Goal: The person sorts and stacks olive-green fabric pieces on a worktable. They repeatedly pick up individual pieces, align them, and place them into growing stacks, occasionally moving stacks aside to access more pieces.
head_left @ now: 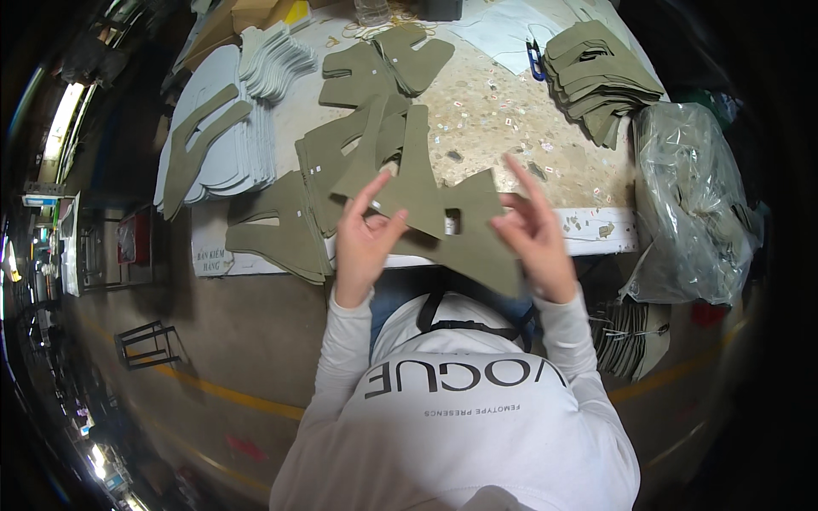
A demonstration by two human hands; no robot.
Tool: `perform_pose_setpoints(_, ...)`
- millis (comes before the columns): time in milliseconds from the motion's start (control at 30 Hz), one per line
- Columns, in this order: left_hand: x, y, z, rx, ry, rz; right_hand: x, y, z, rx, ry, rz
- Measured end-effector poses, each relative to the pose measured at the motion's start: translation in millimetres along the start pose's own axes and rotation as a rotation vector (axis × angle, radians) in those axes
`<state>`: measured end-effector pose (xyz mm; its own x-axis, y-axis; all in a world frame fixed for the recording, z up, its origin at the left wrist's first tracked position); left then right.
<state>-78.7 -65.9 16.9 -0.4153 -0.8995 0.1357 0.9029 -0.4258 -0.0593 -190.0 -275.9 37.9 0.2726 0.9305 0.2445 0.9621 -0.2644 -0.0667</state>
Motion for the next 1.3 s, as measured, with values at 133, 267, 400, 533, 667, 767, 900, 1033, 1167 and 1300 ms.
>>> perform_pose_setpoints(133, 37.6, -26.7, -7.2, -0.026, -0.111, -0.090, -55.1, -19.1, -61.5, -0.097, -0.129, 0.115)
perform_pose_setpoints(267, 48.9, -42.3, -4.3, -0.008, 0.132, -0.103, -74.9, -20.1, -87.3, -0.075, -0.089, 0.284)
perform_pose_setpoints(400, 37.0, -38.3, -1.1, 0.117, 0.445, 0.085, -62.4, 6.4, -79.8, -0.173, -0.159, 0.356)
perform_pose_setpoints(533, 26.1, -34.0, -3.1, 0.179, 0.485, 0.116, -45.1, 12.3, -60.6, -0.355, 0.030, 0.416)
perform_pose_setpoints(667, 27.2, -36.0, -6.5, 0.179, 0.511, 0.134, -34.4, -4.8, -21.8, -0.326, 0.041, 0.439)
perform_pose_setpoints(767, 27.1, -36.0, -6.1, 0.164, 0.450, 0.126, -34.9, -19.3, 13.6, -0.002, -0.075, 0.459)
perform_pose_setpoints(900, 25.2, -32.8, -4.2, 0.128, 0.494, 0.121, -40.6, -36.5, 29.0, -0.162, -0.171, 0.391)
perform_pose_setpoints(1033, 27.8, -31.4, -4.6, 0.145, 0.487, 0.137, -40.5, -39.0, 28.5, -0.165, -0.243, 0.419)
perform_pose_setpoints(1167, 26.2, -33.2, -3.4, 0.126, 0.491, 0.154, -38.0, -45.0, 26.8, -0.154, -0.221, 0.437)
perform_pose_setpoints(1300, 22.6, -31.5, -3.2, 0.113, 0.468, 0.135, -37.0, -52.7, 27.8, -0.160, -0.256, 0.445)
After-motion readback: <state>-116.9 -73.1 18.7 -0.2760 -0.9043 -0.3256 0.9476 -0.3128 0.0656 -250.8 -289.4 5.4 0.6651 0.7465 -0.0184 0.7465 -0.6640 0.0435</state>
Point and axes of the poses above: each hand's wrist, its own y-axis towards the middle knuckle, its own x-axis out of the palm, z = x × y, the point moved 1 cm from there along y, towards the middle knuckle
